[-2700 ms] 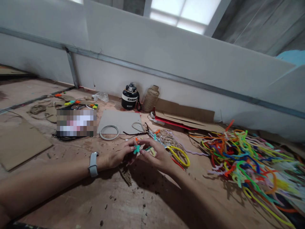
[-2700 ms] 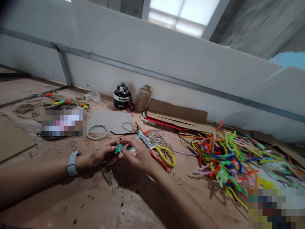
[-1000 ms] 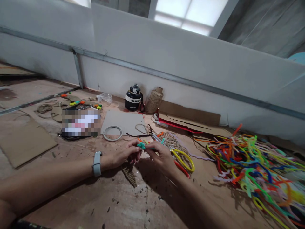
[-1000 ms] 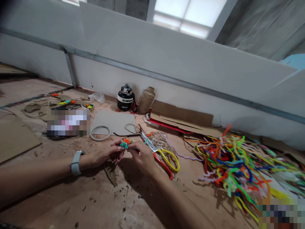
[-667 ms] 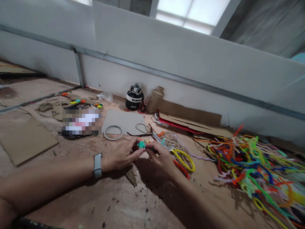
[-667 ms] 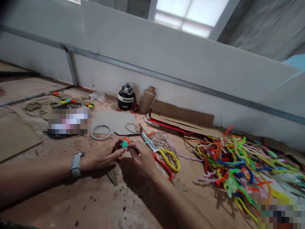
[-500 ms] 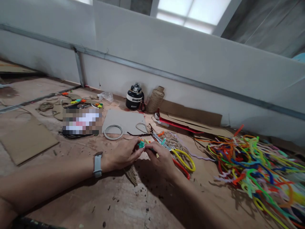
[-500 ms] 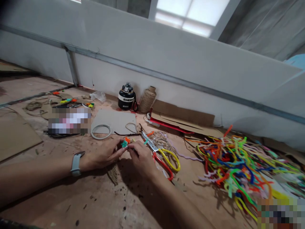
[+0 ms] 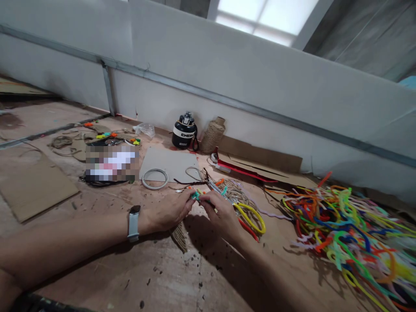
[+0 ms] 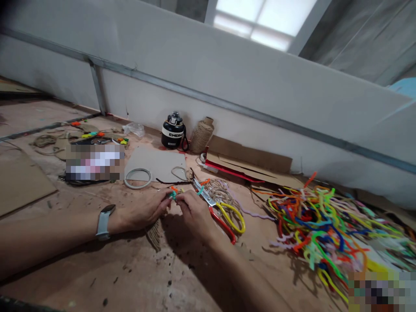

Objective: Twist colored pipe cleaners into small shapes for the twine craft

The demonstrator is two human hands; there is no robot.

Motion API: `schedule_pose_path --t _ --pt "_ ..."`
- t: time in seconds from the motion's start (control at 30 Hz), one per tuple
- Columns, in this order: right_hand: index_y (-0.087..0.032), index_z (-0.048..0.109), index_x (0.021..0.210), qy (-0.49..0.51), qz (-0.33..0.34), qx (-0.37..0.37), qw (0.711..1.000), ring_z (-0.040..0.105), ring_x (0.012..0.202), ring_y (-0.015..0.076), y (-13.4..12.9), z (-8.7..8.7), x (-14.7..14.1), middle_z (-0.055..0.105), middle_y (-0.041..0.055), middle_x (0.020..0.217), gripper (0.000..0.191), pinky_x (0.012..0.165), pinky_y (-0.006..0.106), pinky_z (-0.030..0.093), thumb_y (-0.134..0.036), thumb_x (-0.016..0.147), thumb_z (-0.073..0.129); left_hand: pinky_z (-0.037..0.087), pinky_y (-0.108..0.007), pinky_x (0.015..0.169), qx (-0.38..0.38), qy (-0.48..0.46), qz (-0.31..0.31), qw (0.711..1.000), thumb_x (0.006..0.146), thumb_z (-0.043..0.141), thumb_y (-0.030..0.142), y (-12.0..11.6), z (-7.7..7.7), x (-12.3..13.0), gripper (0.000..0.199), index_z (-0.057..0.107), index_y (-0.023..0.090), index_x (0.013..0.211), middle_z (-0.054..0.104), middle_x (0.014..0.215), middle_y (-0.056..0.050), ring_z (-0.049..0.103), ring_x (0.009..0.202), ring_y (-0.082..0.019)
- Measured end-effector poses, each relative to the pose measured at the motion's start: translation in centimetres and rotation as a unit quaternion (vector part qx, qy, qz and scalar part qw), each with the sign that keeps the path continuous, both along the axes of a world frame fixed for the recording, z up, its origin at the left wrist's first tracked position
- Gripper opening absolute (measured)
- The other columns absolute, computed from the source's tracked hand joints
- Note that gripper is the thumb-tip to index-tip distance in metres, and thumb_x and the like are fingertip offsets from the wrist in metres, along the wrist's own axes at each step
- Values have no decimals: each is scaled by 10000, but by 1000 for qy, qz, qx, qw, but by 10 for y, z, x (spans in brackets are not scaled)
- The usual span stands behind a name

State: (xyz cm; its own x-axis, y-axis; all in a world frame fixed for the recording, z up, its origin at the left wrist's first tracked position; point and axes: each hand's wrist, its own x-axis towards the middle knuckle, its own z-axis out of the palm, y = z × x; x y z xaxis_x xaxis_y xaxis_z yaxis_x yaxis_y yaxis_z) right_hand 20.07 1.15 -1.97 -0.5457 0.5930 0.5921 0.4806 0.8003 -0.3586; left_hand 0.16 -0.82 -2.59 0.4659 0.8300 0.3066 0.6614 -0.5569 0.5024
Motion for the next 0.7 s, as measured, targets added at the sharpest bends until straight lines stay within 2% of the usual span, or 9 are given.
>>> schedule_pose_path --t 0.1,0.17,0.27,0.37,0.53,0.7 --pt "-192 624 920 -26 0 35 999 624 794 165 1 0 1 643 55 850 154 724 272 520 -156 949 477 479 -380 821 -71 -87 -50 992 995 312 322 3 -1 0 312 502 141 1165 645 1020 -126 615 896 -233" --pt "-186 632 947 -58 1 67 996 632 792 170 0 0 3 653 68 868 167 710 270 524 -168 956 466 482 -350 786 -129 -171 -75 974 985 348 368 4 -2 0 296 499 148 1115 626 972 -101 599 851 -208" --pt "-164 638 1010 -100 6 130 986 639 772 177 -1 1 5 673 92 899 200 663 265 521 -144 950 448 477 -285 647 -253 -297 -102 915 946 414 480 7 -3 0 335 489 168 1041 619 890 -65 601 759 -178" --pt "-160 636 1044 -105 8 174 979 642 784 178 -2 3 6 683 99 924 240 669 268 521 -101 941 427 406 -238 500 -352 -357 -108 859 908 414 589 9 0 0 421 491 177 945 625 712 -25 568 574 -145" --pt "-182 636 1027 -47 25 105 993 633 814 165 -1 4 3 668 74 896 191 707 263 535 -147 957 462 330 -195 443 -380 -407 -93 825 815 559 656 8 3 5 491 514 167 843 601 624 17 466 454 -73" --pt "-198 640 1028 5 35 42 998 614 817 161 0 6 0 631 56 868 169 725 272 535 -205 970 481 298 -188 415 -362 -424 -90 825 811 551 675 9 -5 9 503 501 176 848 582 599 34 481 452 -73"
